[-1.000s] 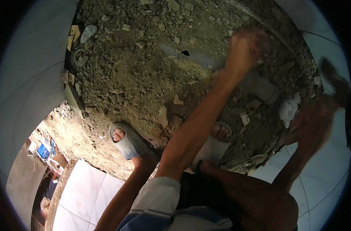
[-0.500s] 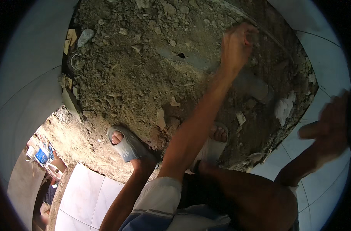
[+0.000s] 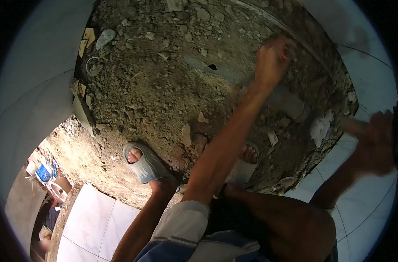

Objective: The person chips away at hardened dirt and stone around a buried plastic pipe using a hammer and a small hand shovel, clearing debris by hand to expose the pipe.

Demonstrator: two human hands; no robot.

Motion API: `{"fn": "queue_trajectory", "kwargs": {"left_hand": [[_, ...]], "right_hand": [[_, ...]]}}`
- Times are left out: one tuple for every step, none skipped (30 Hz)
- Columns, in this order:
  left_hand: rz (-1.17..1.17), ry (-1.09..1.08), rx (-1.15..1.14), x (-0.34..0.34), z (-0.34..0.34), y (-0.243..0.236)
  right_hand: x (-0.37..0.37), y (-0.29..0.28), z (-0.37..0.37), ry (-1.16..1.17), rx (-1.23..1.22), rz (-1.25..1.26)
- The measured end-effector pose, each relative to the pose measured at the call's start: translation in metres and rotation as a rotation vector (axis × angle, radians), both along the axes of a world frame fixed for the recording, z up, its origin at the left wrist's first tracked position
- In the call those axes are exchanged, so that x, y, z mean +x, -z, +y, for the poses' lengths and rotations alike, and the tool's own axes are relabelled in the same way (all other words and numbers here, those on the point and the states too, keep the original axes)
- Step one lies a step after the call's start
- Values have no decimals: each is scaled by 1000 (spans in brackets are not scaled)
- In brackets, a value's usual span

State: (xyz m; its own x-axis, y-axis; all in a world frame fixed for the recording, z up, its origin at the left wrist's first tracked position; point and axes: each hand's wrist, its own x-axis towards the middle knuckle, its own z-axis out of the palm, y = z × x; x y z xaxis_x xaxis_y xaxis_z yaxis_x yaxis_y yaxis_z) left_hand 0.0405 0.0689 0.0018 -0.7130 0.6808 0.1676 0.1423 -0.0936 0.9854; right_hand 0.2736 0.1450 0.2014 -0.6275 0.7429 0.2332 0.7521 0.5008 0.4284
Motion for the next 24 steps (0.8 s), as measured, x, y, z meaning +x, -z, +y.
{"fn": "queue_trajectory", "kwargs": {"left_hand": [[-6,24,-53,0,-5,-1],[-11,47,-103,-1,-8,0],[26,14,-65,-6,-4,0],[70,-12,-52,-12,-13,11],[78,-27,-40,-7,-23,19],[87,-51,-6,-8,-7,12],[97,-74,24,-8,10,5],[133,-71,-66,-9,-21,30],[63,-70,-37,4,-16,23],[10,-65,11,10,-2,11],[-6,-66,48,6,7,4],[12,-58,30,6,7,7],[28,-50,14,8,7,8],[79,-39,-39,2,-6,21],[108,-47,-43,-2,-1,20],[139,-46,-51,-4,0,20],[135,-38,-72,4,-6,20],[143,-41,-62,-1,-4,20],[153,-43,-55,-7,-2,21],[144,-41,-81,-7,-13,30],[84,-44,-26,7,2,18],[55,-39,-9,12,3,16],[86,-50,9,-4,5,15],[56,-29,-5,1,8,13]], "right_hand": [[-1,9,0,-12,-14,-39],[-9,14,-2,-27,-27,-79],[-41,11,-11,9,-217,-16],[-78,16,-30,46,-433,53],[-105,15,-51,101,-649,88],[-115,-1,-43,161,-720,159],[-110,-21,-26,175,-705,257],[-100,-3,-29,176,-794,410],[-88,-30,-19,162,-769,518],[-75,-56,-12,136,-741,638],[-68,-62,-13,120,-723,754],[-69,-50,-16,143,-706,823],[-76,-26,-23,195,-701,809],[-88,19,-41,282,-774,717],[-102,34,-54,336,-844,545],[-115,39,-57,370,-898,419],[-121,33,-51,382,-908,353],[-121,23,-43,373,-899,382],[-115,12,-30,359,-872,458],[-108,8,-24,344,-864,564],[-95,-32,-7,298,-782,672],[-85,-50,-4,240,-749,791],[-83,-52,-3,193,-732,921],[-76,-40,-9,211,-703,976]]}}
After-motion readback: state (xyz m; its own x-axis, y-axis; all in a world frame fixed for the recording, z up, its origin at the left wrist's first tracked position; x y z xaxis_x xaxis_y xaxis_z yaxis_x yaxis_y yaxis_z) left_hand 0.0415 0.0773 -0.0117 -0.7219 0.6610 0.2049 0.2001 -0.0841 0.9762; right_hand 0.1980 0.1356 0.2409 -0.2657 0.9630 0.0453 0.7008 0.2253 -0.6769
